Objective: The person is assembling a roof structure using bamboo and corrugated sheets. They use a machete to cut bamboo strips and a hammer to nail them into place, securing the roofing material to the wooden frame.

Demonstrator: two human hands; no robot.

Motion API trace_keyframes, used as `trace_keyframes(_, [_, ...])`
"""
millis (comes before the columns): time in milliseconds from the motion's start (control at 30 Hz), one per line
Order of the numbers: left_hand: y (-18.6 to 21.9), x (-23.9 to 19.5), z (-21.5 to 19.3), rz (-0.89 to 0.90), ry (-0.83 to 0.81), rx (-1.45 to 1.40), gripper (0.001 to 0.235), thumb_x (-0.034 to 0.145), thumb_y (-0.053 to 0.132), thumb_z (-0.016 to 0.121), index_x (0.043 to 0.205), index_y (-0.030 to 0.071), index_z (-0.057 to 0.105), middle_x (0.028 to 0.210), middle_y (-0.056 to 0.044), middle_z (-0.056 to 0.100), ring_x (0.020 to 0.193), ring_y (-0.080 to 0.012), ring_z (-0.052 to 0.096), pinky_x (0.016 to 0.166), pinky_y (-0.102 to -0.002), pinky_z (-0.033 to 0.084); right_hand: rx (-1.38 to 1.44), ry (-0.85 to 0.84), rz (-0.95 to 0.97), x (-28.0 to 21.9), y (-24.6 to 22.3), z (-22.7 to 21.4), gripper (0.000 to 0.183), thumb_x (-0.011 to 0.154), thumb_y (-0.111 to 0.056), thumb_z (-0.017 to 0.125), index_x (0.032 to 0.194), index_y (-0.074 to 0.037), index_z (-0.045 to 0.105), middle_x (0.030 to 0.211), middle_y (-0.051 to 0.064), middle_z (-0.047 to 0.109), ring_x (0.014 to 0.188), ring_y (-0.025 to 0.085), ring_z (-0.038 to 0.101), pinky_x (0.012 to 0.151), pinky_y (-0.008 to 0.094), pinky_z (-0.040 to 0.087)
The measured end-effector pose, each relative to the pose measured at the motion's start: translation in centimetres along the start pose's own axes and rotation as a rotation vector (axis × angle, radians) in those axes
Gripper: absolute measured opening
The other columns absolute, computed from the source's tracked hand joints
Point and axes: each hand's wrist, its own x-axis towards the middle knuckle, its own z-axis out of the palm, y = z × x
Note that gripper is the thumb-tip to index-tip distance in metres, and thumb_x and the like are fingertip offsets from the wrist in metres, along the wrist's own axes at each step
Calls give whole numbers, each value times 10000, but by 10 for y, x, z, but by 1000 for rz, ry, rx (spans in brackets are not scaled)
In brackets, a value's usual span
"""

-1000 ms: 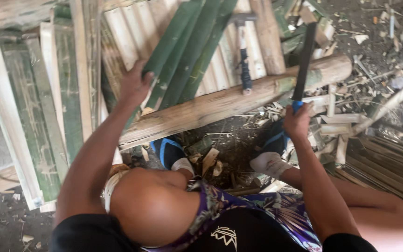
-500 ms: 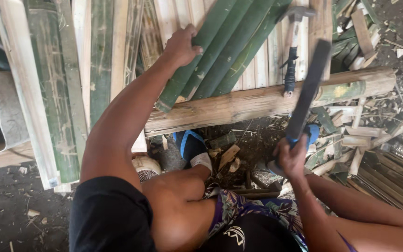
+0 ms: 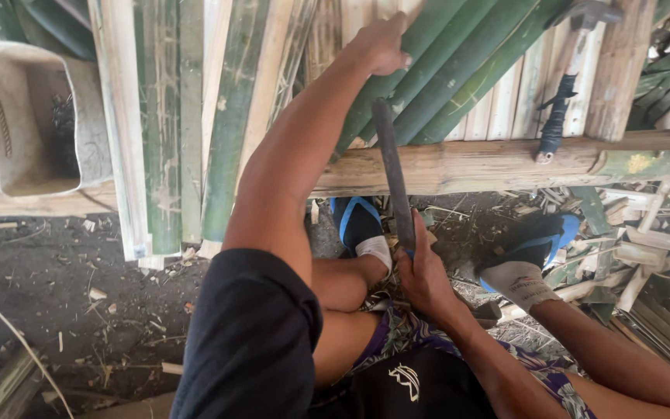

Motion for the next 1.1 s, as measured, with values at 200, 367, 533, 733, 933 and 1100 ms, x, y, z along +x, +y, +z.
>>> trace_keyframes(200, [3, 7, 0, -17, -50, 22, 741, 830, 339, 847, 1387, 69, 439, 1213, -230, 669, 1160, -440, 622, 956, -495, 517, -20, 3, -159, -11, -10, 25, 619, 1005, -74, 521, 1522, 65, 211, 1213, 417, 604, 1020, 582, 626, 818, 575, 526])
trace_keyframes(367, [6, 10, -3, -30, -104, 24, 720, 860, 329, 835, 1411, 84, 441, 1215, -216, 684, 1163, -422, 647, 965, -483, 535, -13, -90, 185, -7, -21, 33, 610, 981, -110, 510, 1513, 22, 241, 932, 358, 669, 819, 555, 660, 691, 591, 509])
trace_keyframes(533, [10, 9, -4, -56, -102, 18, 744, 857, 329, 833, 1426, 93, 415, 1227, -205, 673, 1167, -419, 640, 950, -493, 540, -32, -79, 103, -3, -33, 32, 564, 978, -87, 505, 1463, 51, 253, 887, 356, 648, 736, 553, 638, 621, 598, 485])
trace_keyframes(733, [7, 10, 2, -67, -89, 33, 745, 863, 340, 828, 1419, 82, 403, 1232, -206, 663, 1169, -419, 634, 938, -497, 546, -49, -109, 149, 5, -40, 31, 515, 979, -88, 501, 1420, 56, 278, 832, 357, 645, 750, 560, 626, 641, 616, 459])
trace_keyframes(933, [2, 23, 12, -4, -83, 132, 809, 883, 363, 811, 1426, 2, 333, 1157, -229, 680, 1138, -425, 647, 919, -484, 555, -88, -67, 82, 10, -32, 31, 462, 973, -105, 528, 1347, 69, 321, 846, 365, 643, 781, 577, 611, 652, 630, 452])
trace_keyframes(1100, [3, 23, 13, -32, -88, 117, 801, 883, 348, 812, 1435, 19, 334, 1155, -225, 686, 1143, -423, 652, 915, -484, 564, -104, -83, 126, -1, -26, 29, 372, 972, -122, 552, 1233, 61, 360, 789, 355, 645, 767, 567, 621, 642, 619, 455])
